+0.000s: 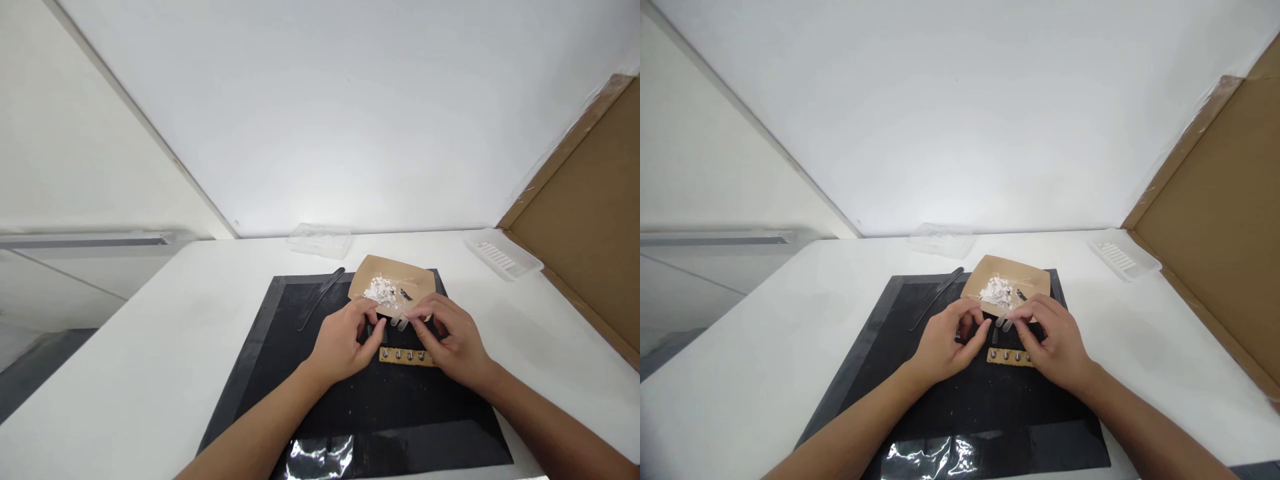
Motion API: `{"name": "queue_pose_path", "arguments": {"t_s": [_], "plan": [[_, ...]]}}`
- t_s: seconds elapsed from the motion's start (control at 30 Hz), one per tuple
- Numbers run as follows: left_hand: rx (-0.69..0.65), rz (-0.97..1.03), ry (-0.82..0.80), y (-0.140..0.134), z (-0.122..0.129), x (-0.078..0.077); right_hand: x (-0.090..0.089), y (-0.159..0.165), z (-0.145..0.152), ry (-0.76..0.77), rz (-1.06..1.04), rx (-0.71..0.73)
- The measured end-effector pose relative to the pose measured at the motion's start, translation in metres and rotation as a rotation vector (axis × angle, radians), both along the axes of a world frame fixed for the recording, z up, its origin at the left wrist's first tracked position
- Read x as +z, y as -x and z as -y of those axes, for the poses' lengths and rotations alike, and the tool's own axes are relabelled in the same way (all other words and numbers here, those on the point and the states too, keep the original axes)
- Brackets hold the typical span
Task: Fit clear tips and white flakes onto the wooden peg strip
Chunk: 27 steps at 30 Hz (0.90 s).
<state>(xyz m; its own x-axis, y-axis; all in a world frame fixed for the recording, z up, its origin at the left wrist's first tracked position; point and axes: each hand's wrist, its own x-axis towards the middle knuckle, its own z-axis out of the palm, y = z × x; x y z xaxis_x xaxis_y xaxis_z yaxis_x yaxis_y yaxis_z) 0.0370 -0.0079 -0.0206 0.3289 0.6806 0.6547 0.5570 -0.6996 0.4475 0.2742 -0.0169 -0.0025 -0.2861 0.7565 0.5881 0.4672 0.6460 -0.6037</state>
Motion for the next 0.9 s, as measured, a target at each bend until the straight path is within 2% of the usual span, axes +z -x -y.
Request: {"name": "queue_pose_path", "arguments": {"t_s": [0.13, 0.27, 0.6, 0.9], "plan": [[-0.082, -0.063, -0.153, -0.0003, 0.0015, 0.0014, 0.0011, 0.0001, 0.0016, 0.074, -0.021, 0.029], [-0.116, -0.102, -0.209, -0.0011, 0.0014, 0.0036, 0.0026, 0.0005, 0.0022, 0.11, 0.001, 0.059], [-0.197, -0.049, -0.228, 0.0008, -0.0007, 0.0027, 0.004, 0.0002, 0.0027, 0.097, 0.04, 0.049], [-0.175, -0.034, -0.205, 0.0001, 0.0012, 0.0043, 0.0037, 0.0016, 0.0031, 0.076, 0.032, 0.054]]}}
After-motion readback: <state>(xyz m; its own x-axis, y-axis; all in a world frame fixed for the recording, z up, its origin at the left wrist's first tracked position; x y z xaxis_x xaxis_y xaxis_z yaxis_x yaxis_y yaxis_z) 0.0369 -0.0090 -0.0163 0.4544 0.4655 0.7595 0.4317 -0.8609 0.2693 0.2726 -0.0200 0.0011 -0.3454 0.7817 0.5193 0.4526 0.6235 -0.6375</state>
